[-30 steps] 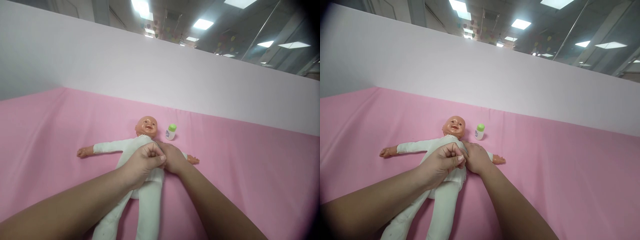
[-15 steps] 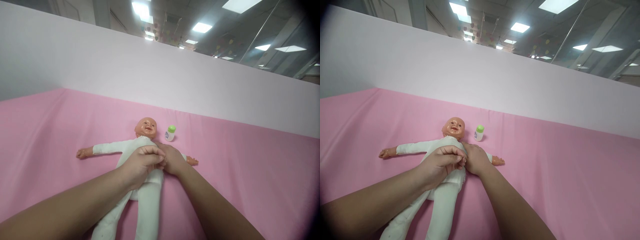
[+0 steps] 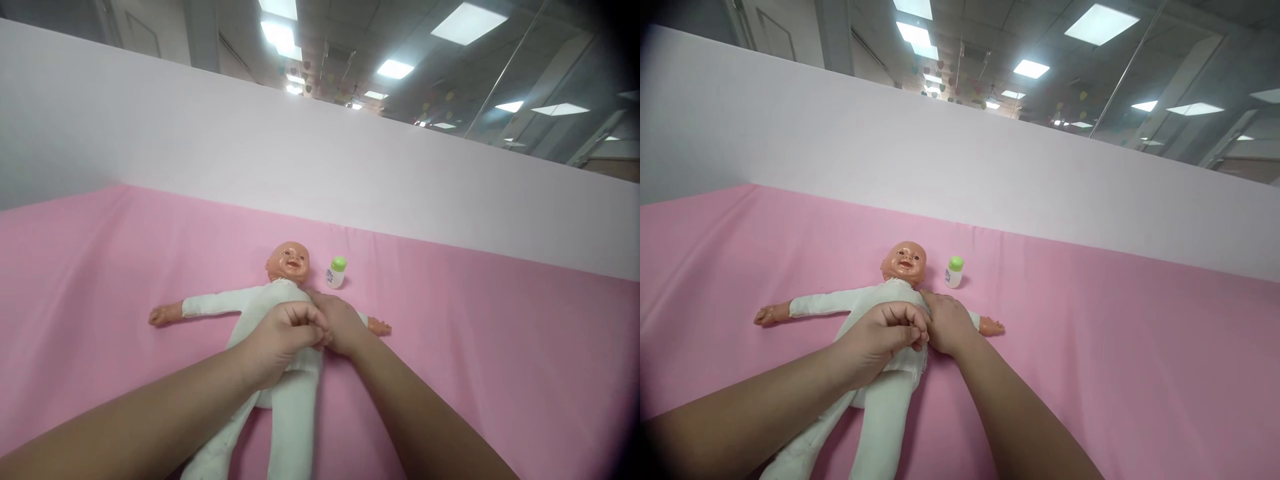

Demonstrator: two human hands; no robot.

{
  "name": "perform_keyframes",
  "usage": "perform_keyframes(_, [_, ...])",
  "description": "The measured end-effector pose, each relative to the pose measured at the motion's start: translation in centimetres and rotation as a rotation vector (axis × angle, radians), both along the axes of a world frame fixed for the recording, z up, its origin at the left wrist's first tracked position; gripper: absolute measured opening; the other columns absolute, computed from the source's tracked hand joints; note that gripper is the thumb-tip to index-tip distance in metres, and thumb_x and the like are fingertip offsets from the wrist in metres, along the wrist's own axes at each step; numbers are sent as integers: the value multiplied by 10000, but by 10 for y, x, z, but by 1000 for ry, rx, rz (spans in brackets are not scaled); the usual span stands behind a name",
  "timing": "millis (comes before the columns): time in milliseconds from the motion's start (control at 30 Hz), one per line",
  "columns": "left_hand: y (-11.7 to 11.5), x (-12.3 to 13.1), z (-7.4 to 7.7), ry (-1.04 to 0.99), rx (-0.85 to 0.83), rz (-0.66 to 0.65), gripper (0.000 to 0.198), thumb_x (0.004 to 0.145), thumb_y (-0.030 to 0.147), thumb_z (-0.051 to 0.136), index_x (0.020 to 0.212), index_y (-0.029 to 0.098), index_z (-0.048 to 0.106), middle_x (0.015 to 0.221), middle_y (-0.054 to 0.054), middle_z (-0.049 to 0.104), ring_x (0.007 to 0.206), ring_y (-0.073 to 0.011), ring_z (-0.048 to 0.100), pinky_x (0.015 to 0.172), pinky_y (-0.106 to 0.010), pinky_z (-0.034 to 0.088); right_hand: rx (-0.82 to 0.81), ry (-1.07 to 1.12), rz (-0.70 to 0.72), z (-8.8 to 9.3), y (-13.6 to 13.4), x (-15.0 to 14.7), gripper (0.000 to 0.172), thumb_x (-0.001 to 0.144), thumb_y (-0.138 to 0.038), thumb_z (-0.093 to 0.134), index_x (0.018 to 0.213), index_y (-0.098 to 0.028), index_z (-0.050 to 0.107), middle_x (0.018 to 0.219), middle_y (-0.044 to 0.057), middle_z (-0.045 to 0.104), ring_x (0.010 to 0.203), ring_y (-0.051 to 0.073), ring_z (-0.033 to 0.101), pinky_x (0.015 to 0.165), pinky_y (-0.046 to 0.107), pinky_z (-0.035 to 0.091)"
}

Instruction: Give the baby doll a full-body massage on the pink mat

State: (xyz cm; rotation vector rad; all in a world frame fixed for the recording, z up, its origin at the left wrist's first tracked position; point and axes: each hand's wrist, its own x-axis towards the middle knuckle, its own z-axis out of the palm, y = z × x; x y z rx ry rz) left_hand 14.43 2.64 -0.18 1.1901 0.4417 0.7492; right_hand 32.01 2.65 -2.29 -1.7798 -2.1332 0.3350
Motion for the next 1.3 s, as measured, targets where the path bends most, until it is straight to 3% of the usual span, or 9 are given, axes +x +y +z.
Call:
perform_keyframes(100, [-4,-4,-1,185,171,-30,114,762,247,751,742,170,669,708,-17,638,657,-138,561,627,-269,427,6,42,-7,3,-2,-2,274,992,-381,512,1204,-238,609,1071,53,700,945,220,619,763,306,380])
perform_keyframes(200, [-14,-10,0,451,504,-121,360,681,379,868,624,186,570,591,28,531,543,-109,439,496,-259,291,37,89,7,6,-5,-4,389,1057,-466,382,1309,-251,585,1156,70,702,1045,240,616,843,331,406])
perform_keyframes(333, [-28,-12,4,451,876,-155,438,800,390,790,568,183,481,573,34,470,558,-108,408,540,-283,299,33,81,12,8,-6,-5,430,1063,-478,368,1381,-255,553,1223,83,692,1111,253,607,893,350,414])
perform_keyframes(567, [-1,-17,13,445,945,114,97,866,170,628,778,206,613,843,-31,656,777,-176,587,711,-295,437,31,107,22,8,-7,-6,327,1050,-441,408,1191,-255,637,1096,46,714,971,223,625,807,316,409])
perform_keyframes(733, [40,-38,9,664,1054,365,155,939,232,524,807,211,603,832,-41,636,788,-205,585,713,-325,428,58,69,20,11,-8,-8,359,1060,-448,385,1271,-273,617,1130,60,716,1018,243,636,852,335,430])
perform_keyframes(867, [63,-70,-4,762,1219,364,175,964,254,470,959,218,641,981,-75,664,961,-251,595,867,-365,437,82,84,21,8,-5,-9,389,1061,-461,378,1301,-270,617,1167,71,716,1075,257,640,915,369,454])
perform_keyframes(1000, [80,-89,-16,880,1142,445,234,998,302,416,967,213,631,977,-80,667,959,-264,589,868,-387,429,189,111,15,5,-11,-18,448,1045,-443,414,1403,-227,574,1337,106,658,1256,277,574,1081,437,413])
perform_keyframes(1133, [90,-87,-19,892,1094,435,237,1001,297,406,928,206,613,954,-75,666,936,-257,593,832,-379,425,261,113,247,8,-35,-39,650,942,-565,584,1518,-284,475,1613,66,413,1491,288,360,1248,446,240])
perform_keyframes(1300, [92,-84,-19,896,1060,438,246,1001,316,413,887,214,606,902,-55,667,882,-244,606,778,-356,419,185,77,735,9,-50,-58,632,897,-607,639,1480,-421,479,1505,-45,557,1479,246,402,1288,465,11])
